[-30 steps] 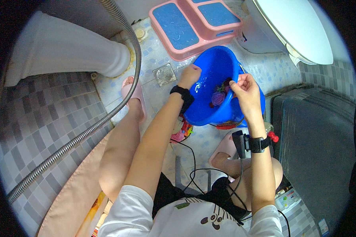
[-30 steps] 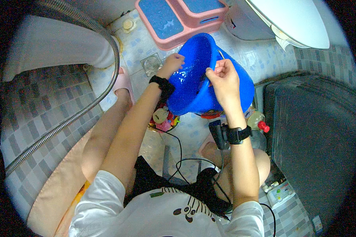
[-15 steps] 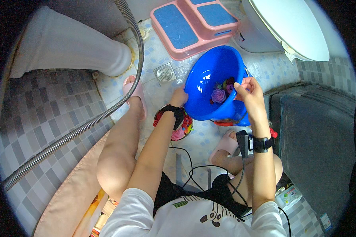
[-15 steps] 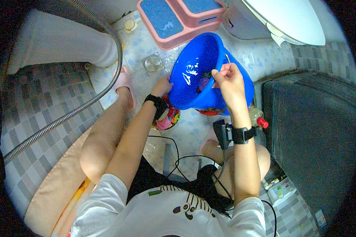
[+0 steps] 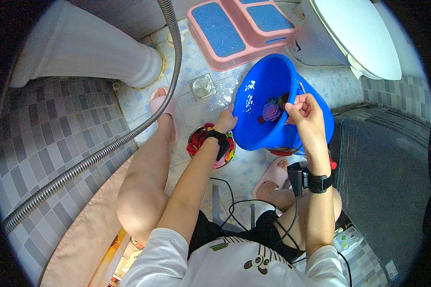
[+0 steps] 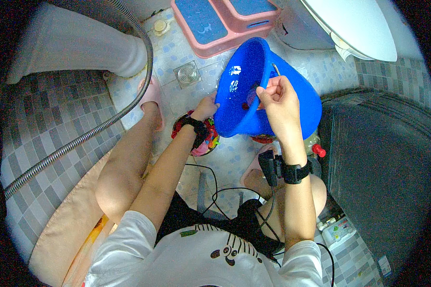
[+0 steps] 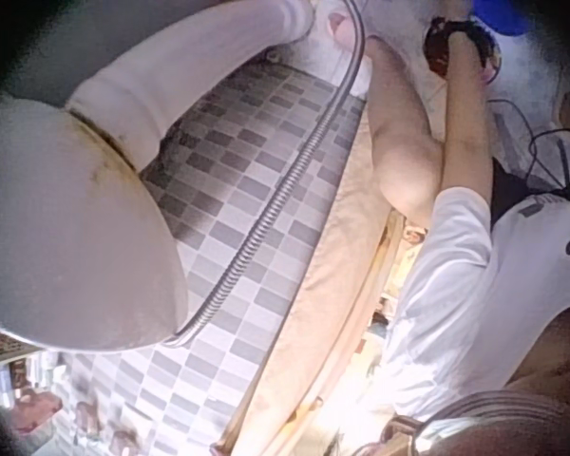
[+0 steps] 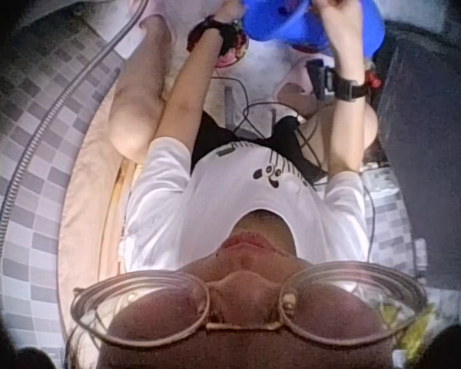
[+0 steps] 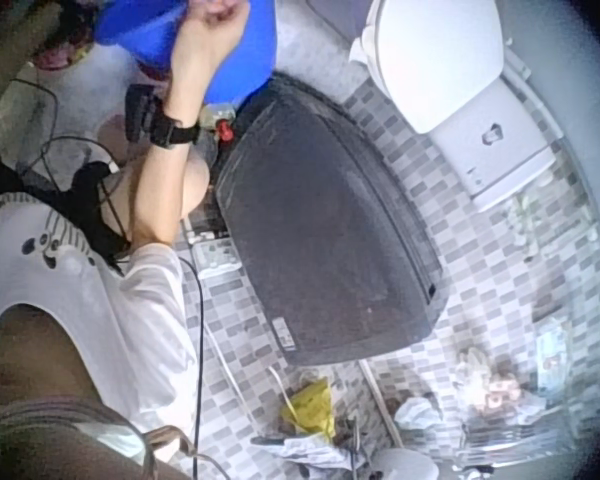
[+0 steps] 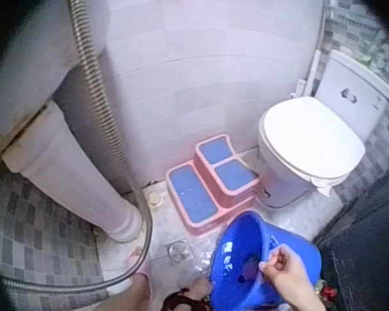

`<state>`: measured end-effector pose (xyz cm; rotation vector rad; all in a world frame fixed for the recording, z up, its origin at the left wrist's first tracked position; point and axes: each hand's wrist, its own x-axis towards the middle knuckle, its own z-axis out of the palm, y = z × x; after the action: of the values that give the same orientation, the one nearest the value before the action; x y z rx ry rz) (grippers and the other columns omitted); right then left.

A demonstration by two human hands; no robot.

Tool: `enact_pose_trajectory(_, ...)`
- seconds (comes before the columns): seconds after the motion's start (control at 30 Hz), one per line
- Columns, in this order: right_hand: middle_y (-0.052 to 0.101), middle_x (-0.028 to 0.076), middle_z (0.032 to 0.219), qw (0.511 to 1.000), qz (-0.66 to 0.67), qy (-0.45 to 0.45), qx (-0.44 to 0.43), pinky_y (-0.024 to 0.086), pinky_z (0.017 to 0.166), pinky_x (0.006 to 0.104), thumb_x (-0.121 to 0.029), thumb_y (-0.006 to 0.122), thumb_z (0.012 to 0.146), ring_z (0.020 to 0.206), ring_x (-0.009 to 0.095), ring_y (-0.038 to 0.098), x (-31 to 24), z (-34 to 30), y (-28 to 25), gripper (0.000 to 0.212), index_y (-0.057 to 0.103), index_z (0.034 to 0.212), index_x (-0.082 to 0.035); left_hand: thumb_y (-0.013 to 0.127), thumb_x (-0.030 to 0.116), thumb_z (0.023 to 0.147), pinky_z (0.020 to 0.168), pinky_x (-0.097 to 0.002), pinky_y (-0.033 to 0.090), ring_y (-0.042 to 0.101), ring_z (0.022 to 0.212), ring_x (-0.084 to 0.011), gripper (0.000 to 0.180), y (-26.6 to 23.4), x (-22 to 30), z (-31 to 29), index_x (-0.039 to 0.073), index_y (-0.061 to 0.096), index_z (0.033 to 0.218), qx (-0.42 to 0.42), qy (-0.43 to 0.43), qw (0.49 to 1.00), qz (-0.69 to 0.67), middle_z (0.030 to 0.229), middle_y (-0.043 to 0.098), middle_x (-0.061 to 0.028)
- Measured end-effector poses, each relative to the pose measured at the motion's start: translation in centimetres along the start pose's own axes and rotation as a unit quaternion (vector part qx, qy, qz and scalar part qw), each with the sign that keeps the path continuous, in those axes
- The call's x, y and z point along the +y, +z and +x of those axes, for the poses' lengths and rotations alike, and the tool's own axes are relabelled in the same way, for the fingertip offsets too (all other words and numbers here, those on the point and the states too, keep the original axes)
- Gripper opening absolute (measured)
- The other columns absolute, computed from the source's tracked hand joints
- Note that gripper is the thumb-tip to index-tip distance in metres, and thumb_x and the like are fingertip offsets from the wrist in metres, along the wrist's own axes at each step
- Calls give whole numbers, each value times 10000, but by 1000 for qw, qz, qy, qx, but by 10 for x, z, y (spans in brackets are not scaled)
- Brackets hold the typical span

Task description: The person washes several small decorative items in a blue bucket of water. They scrub and rinse each item by hand, then transfer them into a metal bowl. The person repeats this process for multiple items throughout the clip.

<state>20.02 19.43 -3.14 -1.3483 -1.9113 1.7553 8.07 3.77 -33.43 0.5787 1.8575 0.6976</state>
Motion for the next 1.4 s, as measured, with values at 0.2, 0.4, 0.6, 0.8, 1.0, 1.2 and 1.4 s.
enact_pose_trajectory(0.2,566,-27,766,1000,-3,-3,-3,460,593,200,-56,655,923,647,43,534,-1,-1,6,121,539,958,-52,610,117,866,936,-441,500,632,1063,-419,691,1,9,-12,17,335,1493,9,-32,999,-5,1178,626,-299)
enact_pose_trajectory(0.4,568,-11,725,1000,9,-8,8,456,556,210,-14,671,888,620,56,533,-2,0,11,147,532,930,-37,604,107,876,922,-443,500,627,1059,-431,662,-7,22,-21,38,354,1485,15,-27,999,-23,1156,630,-304)
enact_pose_trajectory(0.6,578,-3,714,1000,-2,-17,8,459,543,217,-1,678,872,611,63,540,-4,1,14,156,532,919,-32,621,114,877,924,-439,497,628,1054,-431,662,2,15,-15,61,360,1483,18,-5,999,-41,1134,645,-285)
enact_pose_trajectory(0.8,577,-6,706,1000,-2,-17,20,456,533,218,-1,680,860,605,61,538,-7,1,14,158,534,910,-34,634,133,884,933,-445,495,630,1062,-419,682,9,12,-9,56,340,1495,44,7,999,-26,1139,650,-272)
enact_pose_trajectory(1.0,572,-8,698,999,-17,-20,19,453,534,218,6,682,847,601,60,534,-7,0,15,161,534,900,-31,623,129,897,924,-439,504,636,1055,-417,694,11,14,-13,58,309,1512,69,6,997,-21,1140,646,-282)
enact_pose_trajectory(1.2,568,-10,696,999,-16,-28,19,458,536,218,10,681,839,604,58,535,-5,0,15,164,533,896,-32,624,123,893,898,-455,511,645,1001,-434,709,9,17,-9,50,291,1514,77,17,997,-14,1090,652,-299)
enact_pose_trajectory(1.4,558,-19,701,999,19,-26,35,460,539,212,14,677,825,610,51,527,-1,0,8,171,530,890,-42,666,90,866,833,-503,492,628,952,-464,492,-26,41,-8,-14,473,1306,211,58,975,36,1004,655,-296)
